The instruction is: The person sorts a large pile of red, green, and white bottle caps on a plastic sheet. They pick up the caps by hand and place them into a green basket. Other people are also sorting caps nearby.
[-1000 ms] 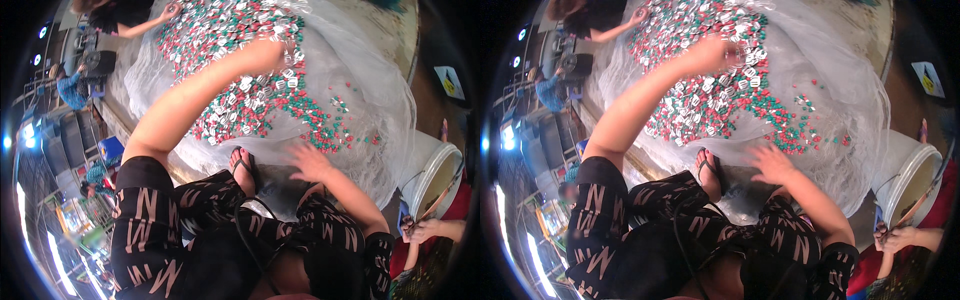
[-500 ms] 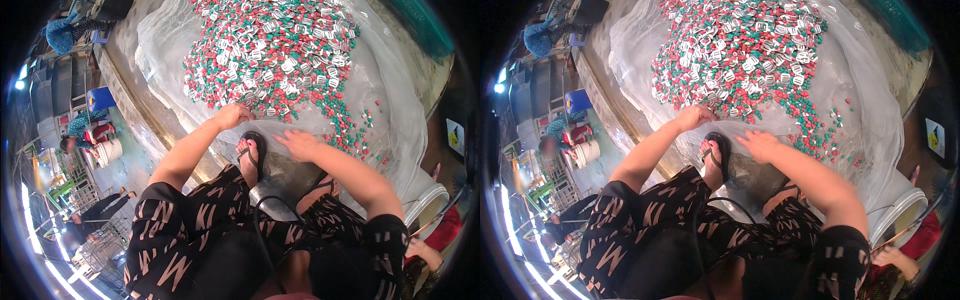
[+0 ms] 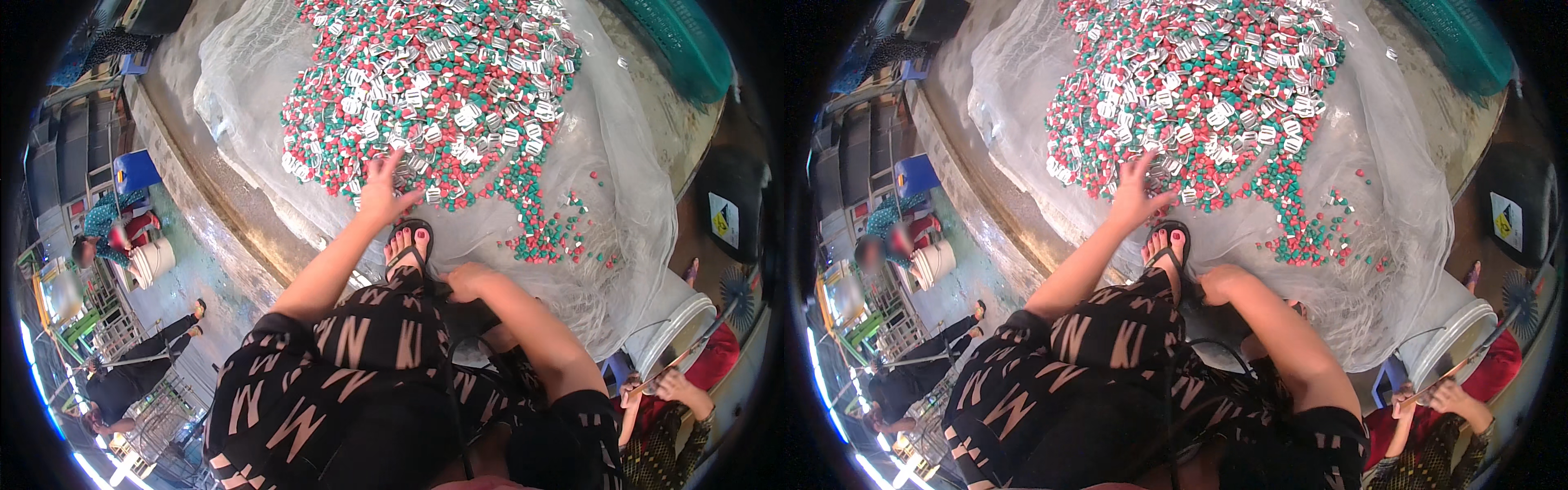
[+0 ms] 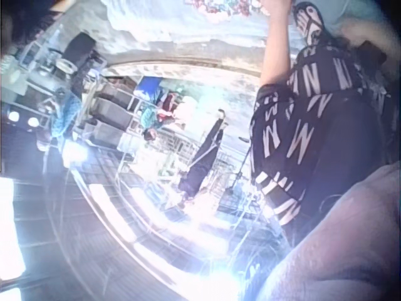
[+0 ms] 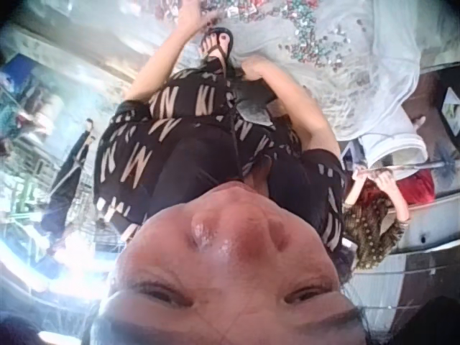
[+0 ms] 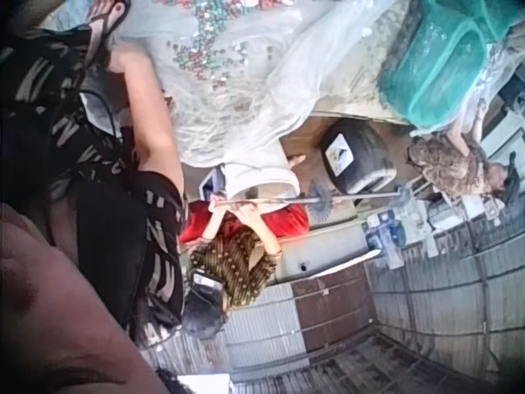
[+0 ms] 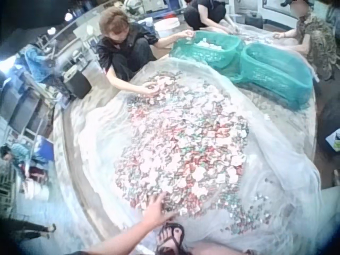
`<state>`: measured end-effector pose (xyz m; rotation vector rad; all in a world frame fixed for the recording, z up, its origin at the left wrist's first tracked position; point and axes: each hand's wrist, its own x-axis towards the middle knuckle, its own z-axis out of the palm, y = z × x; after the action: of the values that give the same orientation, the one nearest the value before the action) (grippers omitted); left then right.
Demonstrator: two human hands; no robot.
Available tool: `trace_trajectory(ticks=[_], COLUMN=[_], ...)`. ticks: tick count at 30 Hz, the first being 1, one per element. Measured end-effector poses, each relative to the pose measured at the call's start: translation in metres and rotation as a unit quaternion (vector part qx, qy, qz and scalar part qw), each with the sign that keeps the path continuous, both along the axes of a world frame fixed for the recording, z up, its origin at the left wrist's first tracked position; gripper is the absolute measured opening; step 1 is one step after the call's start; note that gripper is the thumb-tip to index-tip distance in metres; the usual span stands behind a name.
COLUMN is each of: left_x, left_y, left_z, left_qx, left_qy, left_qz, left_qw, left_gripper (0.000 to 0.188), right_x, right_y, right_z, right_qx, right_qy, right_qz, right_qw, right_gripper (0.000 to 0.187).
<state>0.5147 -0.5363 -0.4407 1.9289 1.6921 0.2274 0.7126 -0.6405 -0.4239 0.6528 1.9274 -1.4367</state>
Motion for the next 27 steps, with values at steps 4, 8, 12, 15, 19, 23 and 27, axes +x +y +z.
trace_trajectory(ticks=[4, 8, 12, 15, 19, 23, 27], left_x=[0.084, 0.129, 0.102, 0.097, 0.11, 0.106, 0.126], left_y=[0.015, 0.005, 0.007, 0.046, 0.078, 0.091, 0.098], left_z=[0.006, 0.011, -0.004, -0.01, -0.007, -0.023, -0.009], left_qx=[-0.167, -0.2, -0.147, -0.022, 0.085, -0.01, -0.067], left_qy=[0.029, 0.017, -0.089, -0.065, -0.026, -0.072, -0.156], left_qz=[-0.07, -0.306, -0.381, -0.251, -0.258, -0.286, -0.244], left_qw=[0.983, 0.931, 0.908, 0.966, 0.962, 0.955, 0.955], left_gripper=[0.098, 0.088, 0.05, 0.03, 0.019, 0.019, 0.019], right_x=[0.041, 0.116, 0.175, 0.194, 0.176, 0.15, 0.104], right_y=[0.021, 0.017, -0.004, 0.002, 0.048, 0.068, 0.084], right_z=[0.005, -0.013, -0.03, -0.037, -0.035, -0.05, -0.04], right_qx=[0.284, 0.487, 0.568, 0.504, 0.489, 0.527, 0.521], right_qy=[0.021, -0.08, -0.103, -0.182, -0.14, -0.106, -0.078], right_qz=[-0.379, -0.353, -0.375, -0.547, -0.639, -0.606, -0.581], right_qw=[0.881, 0.795, 0.725, 0.643, 0.577, 0.586, 0.62], right_gripper=[0.049, 0.048, 0.04, 0.031, 0.029, 0.029, 0.03])
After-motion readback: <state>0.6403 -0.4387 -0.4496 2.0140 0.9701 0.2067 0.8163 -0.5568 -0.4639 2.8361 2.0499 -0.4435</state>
